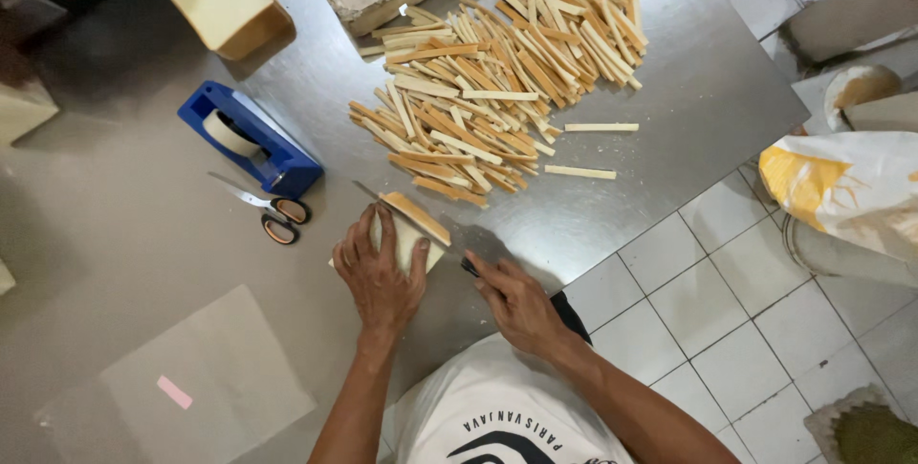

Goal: The person cuts the crusts off a slice of bread with a knife, places the bread into a plastic bag, and folds the bag.

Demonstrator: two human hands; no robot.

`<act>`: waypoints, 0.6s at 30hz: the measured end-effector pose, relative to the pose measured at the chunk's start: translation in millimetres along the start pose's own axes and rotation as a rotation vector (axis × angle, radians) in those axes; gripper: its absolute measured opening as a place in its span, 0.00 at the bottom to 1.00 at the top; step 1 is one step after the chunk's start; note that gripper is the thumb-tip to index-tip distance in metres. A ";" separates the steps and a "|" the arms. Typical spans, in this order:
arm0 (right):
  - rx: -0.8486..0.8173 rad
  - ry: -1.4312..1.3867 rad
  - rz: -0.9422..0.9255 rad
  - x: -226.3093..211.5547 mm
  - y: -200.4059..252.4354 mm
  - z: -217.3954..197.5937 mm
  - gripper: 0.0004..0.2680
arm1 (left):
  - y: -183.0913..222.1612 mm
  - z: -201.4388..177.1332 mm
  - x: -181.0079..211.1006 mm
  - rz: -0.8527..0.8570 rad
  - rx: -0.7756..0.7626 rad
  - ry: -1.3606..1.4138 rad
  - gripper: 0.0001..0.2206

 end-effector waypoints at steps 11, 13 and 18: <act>-0.016 -0.006 -0.052 -7.1 -22.3 12.2 0.17 | -0.2 2.5 -1.8 0.007 0.000 -0.014 0.31; -0.019 -0.013 -0.040 -12.4 -15.7 4.7 0.16 | 0.7 4.1 -2.8 -0.008 -0.004 -0.009 0.32; -0.029 -0.027 -0.008 -3.3 -11.0 4.6 0.17 | 0.6 5.1 -1.8 -0.013 -0.008 -0.005 0.33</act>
Point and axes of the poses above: each hand's wrist, its own y-axis away from the middle knuckle, its own z-axis out of the palm, x = y × z, the point moved 6 cm from there along -y, towards the middle knuckle, and after that the axes turned 10 degrees about -z, right-handed, at the moved point
